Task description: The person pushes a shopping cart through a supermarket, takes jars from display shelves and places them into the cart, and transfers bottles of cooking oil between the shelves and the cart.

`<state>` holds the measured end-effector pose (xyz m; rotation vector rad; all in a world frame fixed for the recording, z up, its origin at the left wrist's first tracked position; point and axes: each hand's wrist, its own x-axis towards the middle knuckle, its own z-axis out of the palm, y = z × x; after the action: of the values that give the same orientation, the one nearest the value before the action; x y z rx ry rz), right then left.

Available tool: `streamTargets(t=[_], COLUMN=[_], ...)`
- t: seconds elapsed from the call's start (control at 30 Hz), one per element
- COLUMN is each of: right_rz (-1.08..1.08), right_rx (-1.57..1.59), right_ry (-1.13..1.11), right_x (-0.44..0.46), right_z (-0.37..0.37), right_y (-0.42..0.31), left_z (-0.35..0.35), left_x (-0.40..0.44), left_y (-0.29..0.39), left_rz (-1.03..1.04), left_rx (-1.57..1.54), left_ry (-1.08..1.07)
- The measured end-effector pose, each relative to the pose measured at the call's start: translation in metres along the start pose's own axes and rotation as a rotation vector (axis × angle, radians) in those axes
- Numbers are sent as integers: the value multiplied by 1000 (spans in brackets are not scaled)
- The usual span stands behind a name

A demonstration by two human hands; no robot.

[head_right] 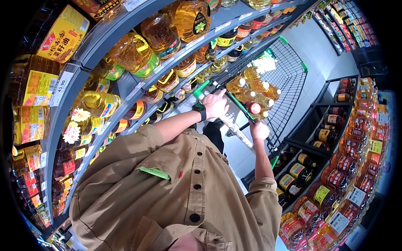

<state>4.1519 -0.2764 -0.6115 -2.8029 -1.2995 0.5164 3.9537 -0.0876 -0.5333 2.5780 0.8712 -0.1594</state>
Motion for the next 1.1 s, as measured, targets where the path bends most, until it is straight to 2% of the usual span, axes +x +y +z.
streamTargets(t=[1.1], right_rz=[11], right_rx=[-13], right_ry=[-14], right_x=[-1], right_z=[-5], right_y=[-4], left_z=[1], left_x=[0], left_y=[0], left_rz=[-7], left_rx=[-4], left_ry=[-10])
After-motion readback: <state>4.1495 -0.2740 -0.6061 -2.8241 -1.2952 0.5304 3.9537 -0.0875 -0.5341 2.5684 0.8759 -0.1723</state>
